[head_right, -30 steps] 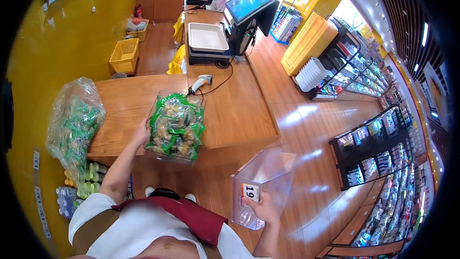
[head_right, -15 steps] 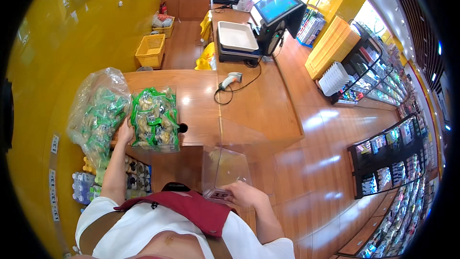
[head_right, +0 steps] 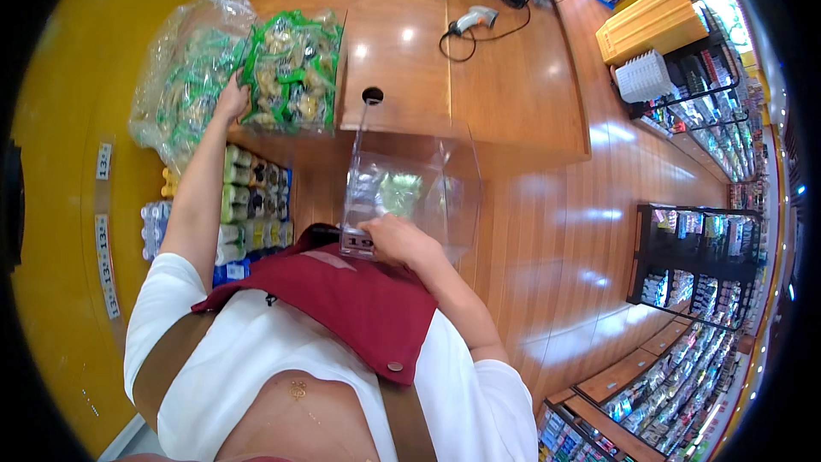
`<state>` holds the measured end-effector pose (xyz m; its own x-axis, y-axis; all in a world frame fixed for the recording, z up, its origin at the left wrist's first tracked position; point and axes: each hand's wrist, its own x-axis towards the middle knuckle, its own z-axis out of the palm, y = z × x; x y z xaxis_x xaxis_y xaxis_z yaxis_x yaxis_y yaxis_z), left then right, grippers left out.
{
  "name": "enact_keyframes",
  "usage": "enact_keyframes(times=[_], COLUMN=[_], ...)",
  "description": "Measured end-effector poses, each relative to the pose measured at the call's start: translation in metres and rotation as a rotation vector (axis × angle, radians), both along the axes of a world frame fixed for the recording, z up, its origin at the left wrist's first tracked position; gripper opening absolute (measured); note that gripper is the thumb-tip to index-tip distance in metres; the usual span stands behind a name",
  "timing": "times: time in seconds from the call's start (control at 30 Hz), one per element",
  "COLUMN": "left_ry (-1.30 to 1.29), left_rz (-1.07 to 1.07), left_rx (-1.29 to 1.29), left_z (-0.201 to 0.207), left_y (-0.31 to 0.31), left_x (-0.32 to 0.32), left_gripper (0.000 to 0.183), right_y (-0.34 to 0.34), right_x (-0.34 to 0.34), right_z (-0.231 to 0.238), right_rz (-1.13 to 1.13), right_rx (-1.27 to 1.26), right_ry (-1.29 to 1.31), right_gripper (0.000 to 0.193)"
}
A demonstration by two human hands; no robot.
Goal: The person picks up multiple small green snack packages from a shelf and carries them to a counter. They then place the packages one by one into a clear plastic bin, arranging them neatly in rows. The person continues this process, filling the bin with the snack packages.
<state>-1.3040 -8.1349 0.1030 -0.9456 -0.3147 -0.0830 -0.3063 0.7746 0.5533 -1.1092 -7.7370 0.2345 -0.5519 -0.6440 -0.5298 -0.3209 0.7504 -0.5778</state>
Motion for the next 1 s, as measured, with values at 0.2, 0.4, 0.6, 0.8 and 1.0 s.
enact_keyframes(times=[0.2, 0.4, 0.6, 0.8, 1.0], left_ry=[0.079, 0.514, 0.31, 0.046, 0.035], left_rz=[0.091, 0.058, -0.042, 0.232, 0.221], left_rx=[0.059, -0.14, 0.039, 0.216, 0.216], left_z=[-0.004, 0.038, 0.051, 0.025, 0.032], left_y=[0.006, 0.084, 0.119, 0.127, 0.12], left_x=[0.033, 0.05, 0.051, 0.034, 0.026], left_gripper=[0.057, 0.052, 0.075, 0.109, 0.096], right_y=[-0.029, -0.033, -0.034, 0.0, 0.005], right_x=[0.008, -0.008, -0.011, -0.045, -0.107], right_z=[-0.024, -0.042, -0.054, -0.06, -0.021], right_rz=[0.125, 0.13, 0.309, 0.339, -0.155], right_rx=[0.049, 0.066, 0.159, -0.246, -0.528], right_ry=[0.046, 0.056, -0.042, -0.326, -0.234], right_gripper=[0.032, 0.033, 0.034, 0.045, 0.042])
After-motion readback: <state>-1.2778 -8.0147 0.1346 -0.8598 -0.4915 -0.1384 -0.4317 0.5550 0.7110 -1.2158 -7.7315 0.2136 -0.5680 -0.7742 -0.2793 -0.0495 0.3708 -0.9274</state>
